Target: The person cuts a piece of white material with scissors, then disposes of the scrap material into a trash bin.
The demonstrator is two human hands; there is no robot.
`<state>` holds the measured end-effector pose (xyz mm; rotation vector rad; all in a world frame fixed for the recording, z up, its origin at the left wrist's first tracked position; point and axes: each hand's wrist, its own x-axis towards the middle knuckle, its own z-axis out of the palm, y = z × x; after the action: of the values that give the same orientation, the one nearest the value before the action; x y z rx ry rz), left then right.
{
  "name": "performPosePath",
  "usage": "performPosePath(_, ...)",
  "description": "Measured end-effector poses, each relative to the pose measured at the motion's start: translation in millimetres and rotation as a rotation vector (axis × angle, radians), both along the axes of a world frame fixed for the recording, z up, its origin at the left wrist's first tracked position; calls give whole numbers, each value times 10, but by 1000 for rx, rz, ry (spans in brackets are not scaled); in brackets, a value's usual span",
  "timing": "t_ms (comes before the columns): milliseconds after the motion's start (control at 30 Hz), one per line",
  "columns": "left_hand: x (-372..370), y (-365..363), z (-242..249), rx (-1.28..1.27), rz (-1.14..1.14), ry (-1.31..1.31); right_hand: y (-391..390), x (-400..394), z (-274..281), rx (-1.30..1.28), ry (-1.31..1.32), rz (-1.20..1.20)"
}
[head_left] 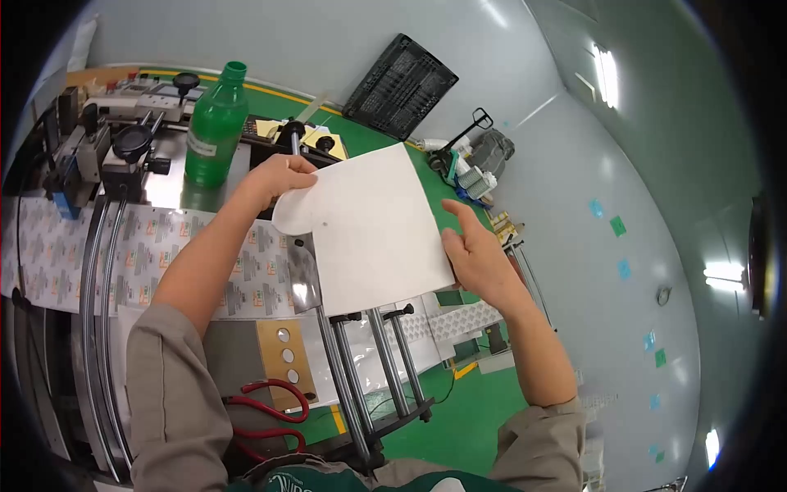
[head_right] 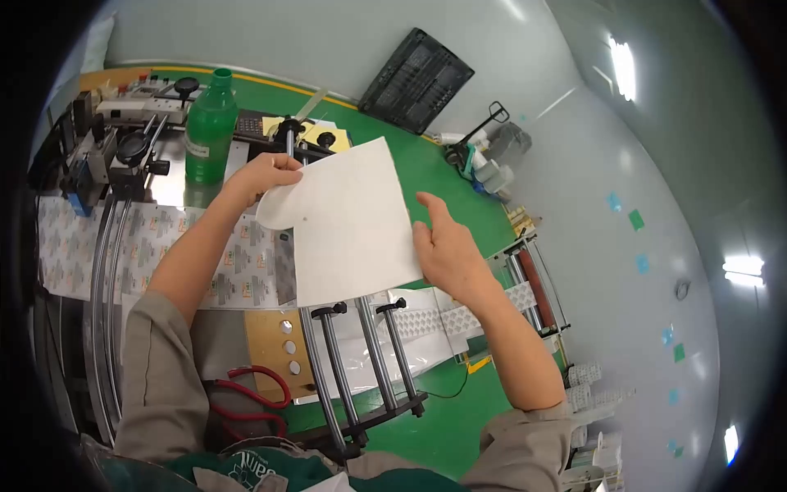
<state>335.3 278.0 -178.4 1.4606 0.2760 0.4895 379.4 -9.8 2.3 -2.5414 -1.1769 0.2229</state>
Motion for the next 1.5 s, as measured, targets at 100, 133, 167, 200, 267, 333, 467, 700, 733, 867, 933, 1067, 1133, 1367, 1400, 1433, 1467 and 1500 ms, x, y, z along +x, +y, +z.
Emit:
performPosePath(100, -3, 2, 10, -14, 13, 41, 76, -240, 31, -314, -403, -32)
performPosePath(133, -29, -3, 29, -21, 14, 51, 69, -199, -19, -322, -402, -16)
performPosePath(167, 25, 14, -27, -44, 41, 11, 35, -102, -80, -286, -549, 118)
performPosePath(200, 38, 21, -23, -28, 42, 15, 35, -40, -94, -244, -697, 256)
performPosePath(267, 52, 25, -35, -68, 32, 2, 86, 19, -69, -376, -658, 254)
performPosePath(333, 64, 39, -50, -25, 37, 4, 190, 93, -19, -410, -675, 261)
performPosePath(467, 50, 48, -60, 0, 7, -1, 513, 306, -4, -463, -753, 208)
performPosePath(700, 26, 63, -81, -16, -40, -32, 1023, 452, -169, -624, -936, 307)
performPosePath(733, 31, 66, -90, -21, -35, -33, 1046, 444, -210, -630, -938, 351)
performPosePath(867, 66, 78, -173, 2, 36, -60, 1065, 267, -417, -656, -890, 506)
performPosePath(933, 87, 105, -252, 9, 58, -54, 989, 163, -524, -656, -848, 640)
performPosePath(1067, 30, 127, -297, 24, 116, 31, 964, -32, -578, -719, -758, 755)
performPosePath(1133, 67, 149, -375, -77, 101, 16, 1106, 7, -567, -756, -763, 750)
performPosePath(1367, 48, 126, -439, -120, 104, -89, 1422, 77, -754, -759, -804, 693)
performPosePath(1400, 40, 138, -447, -131, 118, -106, 1340, 40, -729, -744, -815, 756)
performPosePath(1433, 64, 166, -485, -135, 128, -121, 1206, 3, -721, -744, -811, 793)
performPosePath(1467, 84, 206, -524, -101, 139, -115, 1053, -45, -710, -739, -799, 836)
performPosePath(1500, 93, 231, -545, -66, 147, -110, 907, -96, -688, -734, -787, 876)
